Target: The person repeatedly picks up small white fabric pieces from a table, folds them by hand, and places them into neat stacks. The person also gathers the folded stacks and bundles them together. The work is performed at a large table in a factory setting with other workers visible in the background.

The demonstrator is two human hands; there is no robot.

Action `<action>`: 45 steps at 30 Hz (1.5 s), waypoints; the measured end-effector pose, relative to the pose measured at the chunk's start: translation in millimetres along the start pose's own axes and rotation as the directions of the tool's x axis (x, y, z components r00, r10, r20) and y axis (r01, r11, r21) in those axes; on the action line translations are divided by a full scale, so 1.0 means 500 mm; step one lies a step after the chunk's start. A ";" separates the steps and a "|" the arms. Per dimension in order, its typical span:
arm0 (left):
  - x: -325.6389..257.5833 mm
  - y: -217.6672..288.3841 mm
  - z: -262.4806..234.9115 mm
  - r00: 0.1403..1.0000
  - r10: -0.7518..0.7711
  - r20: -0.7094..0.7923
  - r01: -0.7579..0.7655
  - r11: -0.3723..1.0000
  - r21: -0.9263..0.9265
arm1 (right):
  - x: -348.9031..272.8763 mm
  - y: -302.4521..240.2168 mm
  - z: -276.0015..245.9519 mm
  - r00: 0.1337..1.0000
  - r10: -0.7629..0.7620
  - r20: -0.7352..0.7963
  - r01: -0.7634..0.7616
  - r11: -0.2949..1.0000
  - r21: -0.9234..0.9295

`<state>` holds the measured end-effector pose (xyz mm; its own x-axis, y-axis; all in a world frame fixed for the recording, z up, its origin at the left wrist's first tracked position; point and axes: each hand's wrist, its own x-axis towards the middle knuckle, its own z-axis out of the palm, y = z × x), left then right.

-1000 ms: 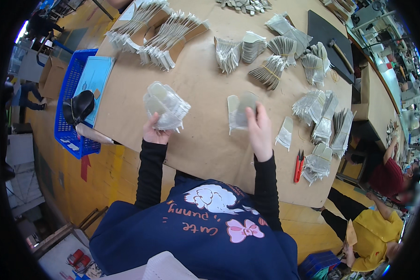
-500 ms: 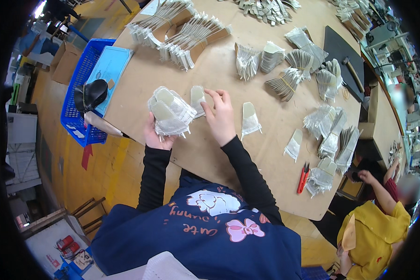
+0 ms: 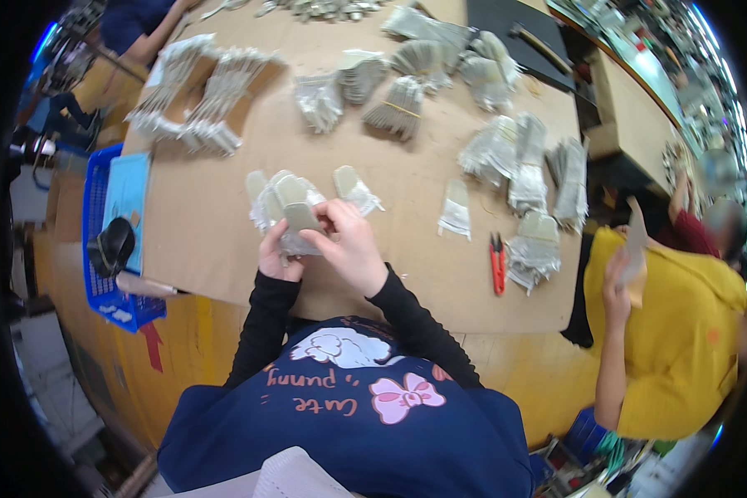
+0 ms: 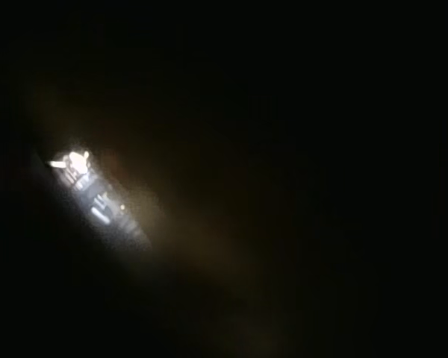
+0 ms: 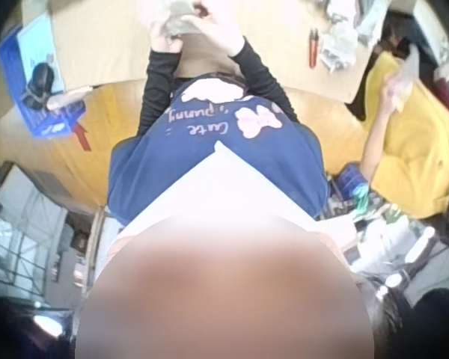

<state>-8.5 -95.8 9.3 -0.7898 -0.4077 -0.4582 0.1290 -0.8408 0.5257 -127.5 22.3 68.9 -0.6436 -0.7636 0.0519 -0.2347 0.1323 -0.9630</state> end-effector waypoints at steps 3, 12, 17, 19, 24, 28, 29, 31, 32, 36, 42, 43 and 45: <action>0.009 -0.012 -0.001 0.998 0.005 -0.060 -0.007 0.999 -0.035 | -0.021 0.020 -0.023 0.995 0.096 0.018 -0.096 0.930 0.356; 0.022 0.024 0.004 0.988 0.089 -0.125 -0.084 0.995 0.045 | -0.010 0.128 -0.178 0.873 0.070 -0.483 -0.177 0.968 -0.179; 0.024 0.016 0.004 0.981 0.144 -0.130 -0.134 0.987 0.084 | -0.022 0.108 -0.179 0.923 0.002 -0.385 -0.134 0.939 -0.316; 0.018 0.011 0.011 0.985 0.125 -0.116 -0.116 0.990 0.082 | -0.022 0.085 -0.144 0.964 0.043 -0.263 -0.055 0.998 -0.040; 0.003 0.004 0.026 0.995 0.095 -0.036 -0.089 0.984 0.152 | -0.015 0.045 -0.060 0.991 -0.046 -0.127 0.052 0.998 0.046; 0.004 -0.002 0.019 0.996 0.089 0.012 -0.090 0.984 0.152 | -0.026 0.042 -0.039 0.986 -0.030 -0.162 0.033 0.999 0.013; 0.005 -0.002 0.014 0.997 0.081 0.015 -0.082 0.987 0.139 | -0.033 0.045 -0.039 0.989 0.020 -0.148 -0.011 0.998 0.056; 0.007 -0.003 0.005 0.998 0.061 0.006 -0.061 0.991 0.115 | -0.051 0.053 -0.044 0.984 0.121 -0.133 -0.087 0.968 0.233; 0.006 -0.003 0.000 0.998 0.055 0.000 -0.055 0.992 0.116 | -0.061 0.058 -0.046 0.980 0.158 -0.118 -0.112 0.939 0.327; 0.005 0.000 -0.014 0.998 0.044 -0.044 -0.039 0.993 0.115 | -0.120 0.089 -0.084 0.920 0.353 -0.168 -0.258 0.871 0.417; 0.010 0.005 -0.020 0.997 -0.030 -0.073 0.029 0.999 -0.015 | -0.192 0.111 -0.156 0.908 0.269 -0.319 -0.367 0.881 -0.300; 0.014 0.001 -0.017 0.998 -0.042 -0.039 0.039 0.997 -0.069 | -0.194 0.107 -0.151 0.904 0.129 -0.408 -0.332 0.813 -0.478; 0.019 -0.006 -0.011 0.999 -0.033 -0.025 0.031 0.997 -0.069 | -0.192 0.087 -0.154 0.903 0.158 -0.399 -0.289 0.912 -0.293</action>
<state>-12.9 -99.1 -0.5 -0.7786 -0.3884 -0.4929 0.1453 -0.8756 0.4606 -131.8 149.9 42.4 -0.9091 -0.4166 0.0007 -0.2417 0.5262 -0.8153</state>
